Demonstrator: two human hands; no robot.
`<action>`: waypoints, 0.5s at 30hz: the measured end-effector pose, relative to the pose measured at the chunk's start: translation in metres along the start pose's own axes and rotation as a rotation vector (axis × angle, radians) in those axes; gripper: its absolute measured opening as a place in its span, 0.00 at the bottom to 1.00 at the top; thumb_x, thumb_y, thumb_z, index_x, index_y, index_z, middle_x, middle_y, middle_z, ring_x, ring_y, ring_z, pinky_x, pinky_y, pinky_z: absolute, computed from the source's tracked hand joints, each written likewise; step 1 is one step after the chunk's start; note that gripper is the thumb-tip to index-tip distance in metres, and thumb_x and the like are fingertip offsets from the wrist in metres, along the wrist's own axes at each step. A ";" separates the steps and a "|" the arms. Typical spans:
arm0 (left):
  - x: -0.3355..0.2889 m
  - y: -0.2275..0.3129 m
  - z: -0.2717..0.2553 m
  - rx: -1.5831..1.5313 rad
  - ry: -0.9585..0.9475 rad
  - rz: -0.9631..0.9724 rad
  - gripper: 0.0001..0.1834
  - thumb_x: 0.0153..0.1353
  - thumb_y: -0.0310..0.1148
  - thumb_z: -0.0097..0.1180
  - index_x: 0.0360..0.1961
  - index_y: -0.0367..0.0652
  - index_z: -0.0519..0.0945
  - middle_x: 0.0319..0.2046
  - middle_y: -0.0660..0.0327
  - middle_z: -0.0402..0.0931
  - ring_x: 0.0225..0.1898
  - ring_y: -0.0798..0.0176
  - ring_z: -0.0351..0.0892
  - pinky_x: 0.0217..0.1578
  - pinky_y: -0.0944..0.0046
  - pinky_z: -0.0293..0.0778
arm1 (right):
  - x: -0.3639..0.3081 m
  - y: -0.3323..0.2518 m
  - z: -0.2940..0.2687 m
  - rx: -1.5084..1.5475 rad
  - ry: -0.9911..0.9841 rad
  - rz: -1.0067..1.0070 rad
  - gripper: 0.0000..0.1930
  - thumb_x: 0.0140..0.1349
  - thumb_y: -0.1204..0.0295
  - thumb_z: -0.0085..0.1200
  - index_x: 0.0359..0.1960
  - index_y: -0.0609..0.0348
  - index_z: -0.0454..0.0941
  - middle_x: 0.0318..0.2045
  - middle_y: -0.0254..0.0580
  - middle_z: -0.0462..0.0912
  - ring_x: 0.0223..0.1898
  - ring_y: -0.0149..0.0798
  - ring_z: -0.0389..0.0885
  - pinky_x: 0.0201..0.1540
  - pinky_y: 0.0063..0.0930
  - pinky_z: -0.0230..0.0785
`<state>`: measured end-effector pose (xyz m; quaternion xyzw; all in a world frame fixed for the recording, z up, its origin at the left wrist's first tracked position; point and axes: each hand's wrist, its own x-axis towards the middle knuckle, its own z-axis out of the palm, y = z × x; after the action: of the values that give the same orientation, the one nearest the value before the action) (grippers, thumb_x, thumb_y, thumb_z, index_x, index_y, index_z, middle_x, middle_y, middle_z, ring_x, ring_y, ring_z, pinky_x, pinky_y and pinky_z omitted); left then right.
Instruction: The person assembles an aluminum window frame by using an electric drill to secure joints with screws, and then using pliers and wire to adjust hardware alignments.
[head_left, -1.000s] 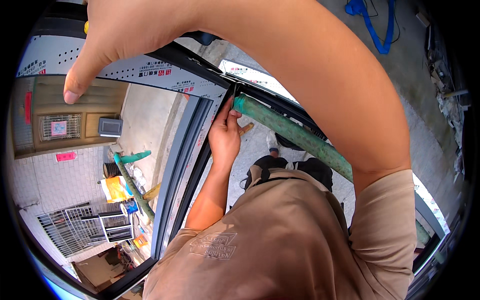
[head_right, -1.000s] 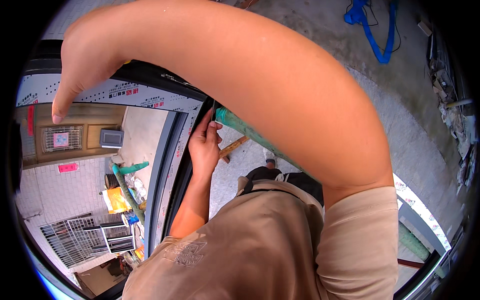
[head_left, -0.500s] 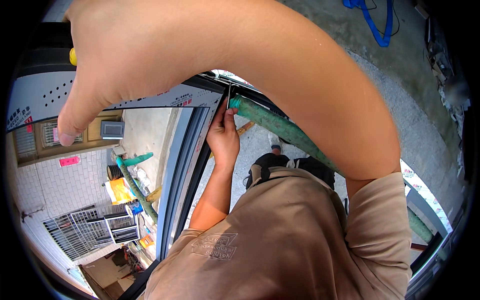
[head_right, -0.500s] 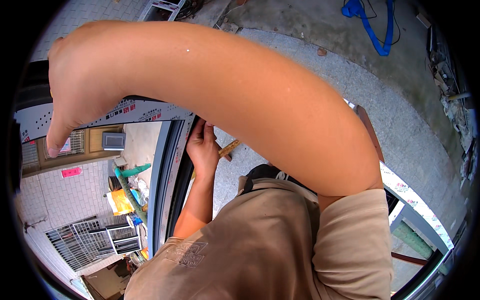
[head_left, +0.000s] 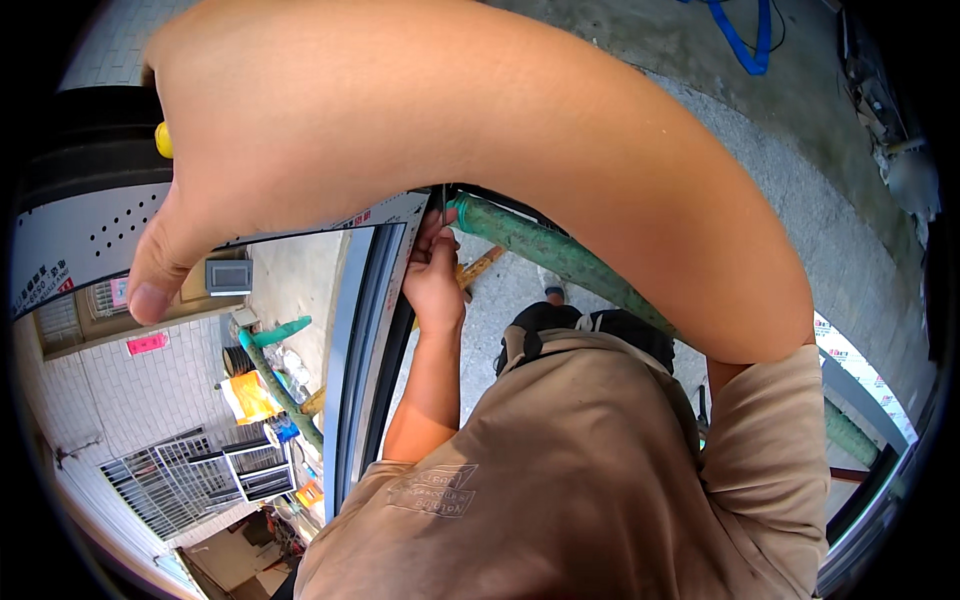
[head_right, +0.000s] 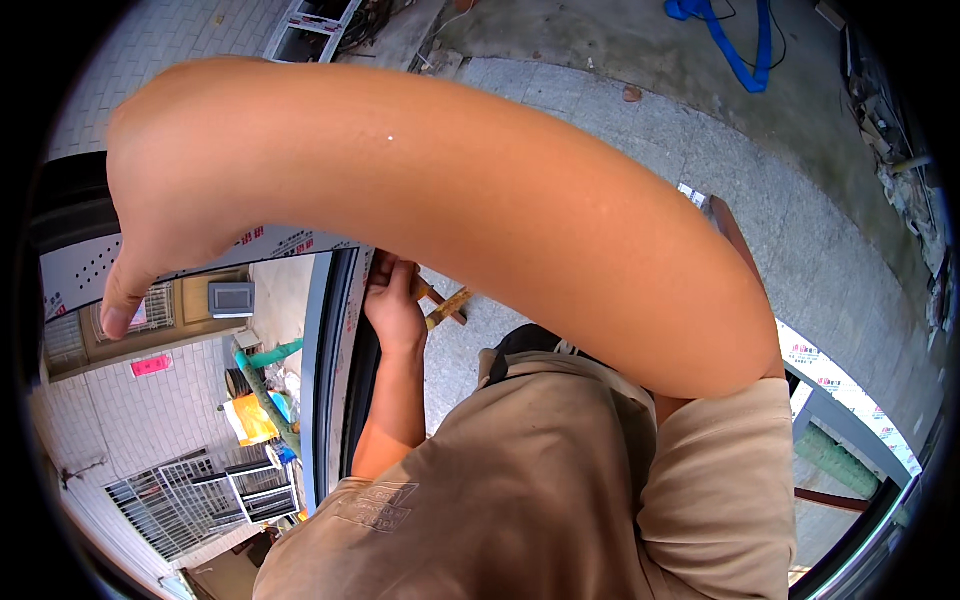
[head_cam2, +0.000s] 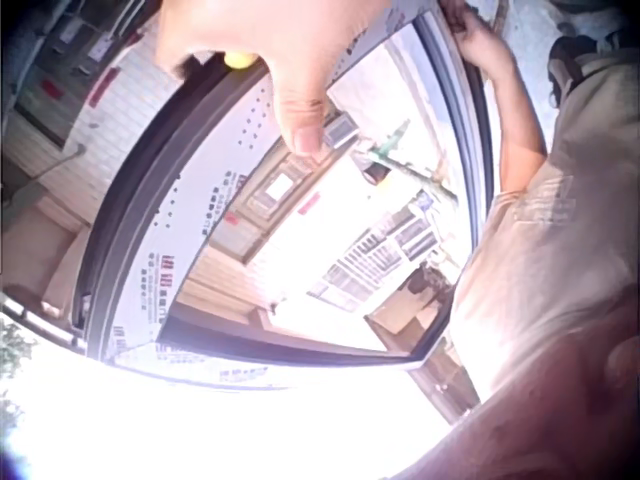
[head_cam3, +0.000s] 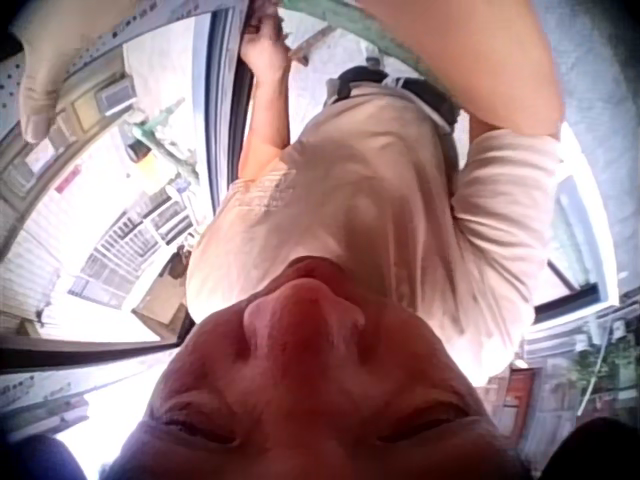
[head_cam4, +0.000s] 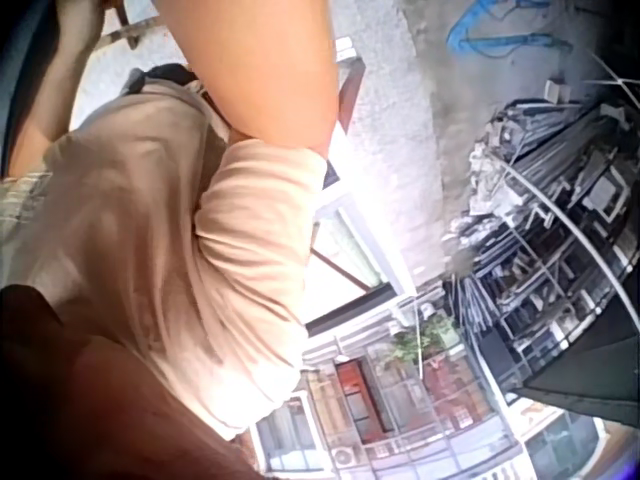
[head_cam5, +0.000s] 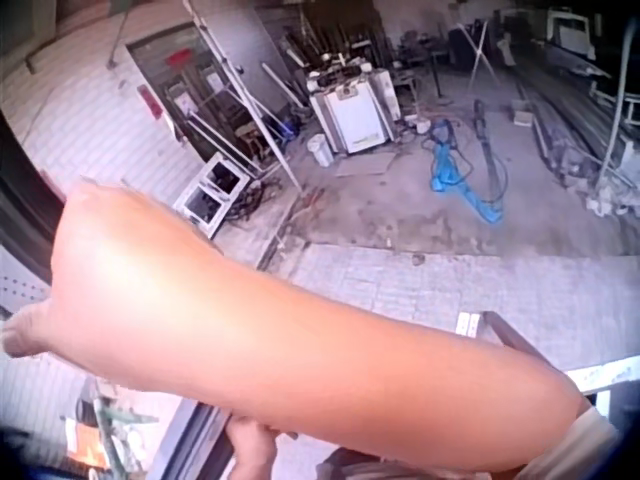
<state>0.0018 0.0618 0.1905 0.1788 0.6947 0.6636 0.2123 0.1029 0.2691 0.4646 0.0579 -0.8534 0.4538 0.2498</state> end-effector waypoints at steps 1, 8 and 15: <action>-0.003 0.004 0.000 -0.070 -0.022 -0.005 0.18 0.73 0.23 0.54 0.62 0.34 0.80 0.52 0.53 0.88 0.33 0.76 0.73 0.33 0.74 0.67 | -0.002 -0.002 -0.004 0.020 0.000 0.040 0.28 0.60 0.50 0.67 0.40 0.72 0.89 0.38 0.65 0.89 0.40 0.57 0.90 0.50 0.45 0.82; -0.003 0.023 0.003 -0.564 -0.116 -0.199 0.29 0.67 0.20 0.46 0.70 0.28 0.72 0.65 0.48 0.79 0.45 0.67 0.78 0.41 0.74 0.73 | -0.019 0.019 -0.011 -0.687 0.087 -0.308 0.28 0.60 0.49 0.68 0.45 0.67 0.90 0.34 0.64 0.89 0.38 0.53 0.92 0.49 0.47 0.82; -0.005 0.025 0.004 -0.679 -0.023 -0.308 0.28 0.74 0.21 0.45 0.74 0.34 0.68 0.69 0.48 0.75 0.56 0.64 0.81 0.45 0.75 0.77 | -0.044 0.015 0.004 -0.521 -0.304 0.396 0.20 0.66 0.58 0.65 0.40 0.69 0.87 0.34 0.61 0.89 0.41 0.61 0.89 0.46 0.48 0.81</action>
<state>0.0076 0.0644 0.2160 -0.0011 0.4515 0.8144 0.3645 0.1344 0.2695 0.4307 -0.1072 -0.9625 0.2471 0.0340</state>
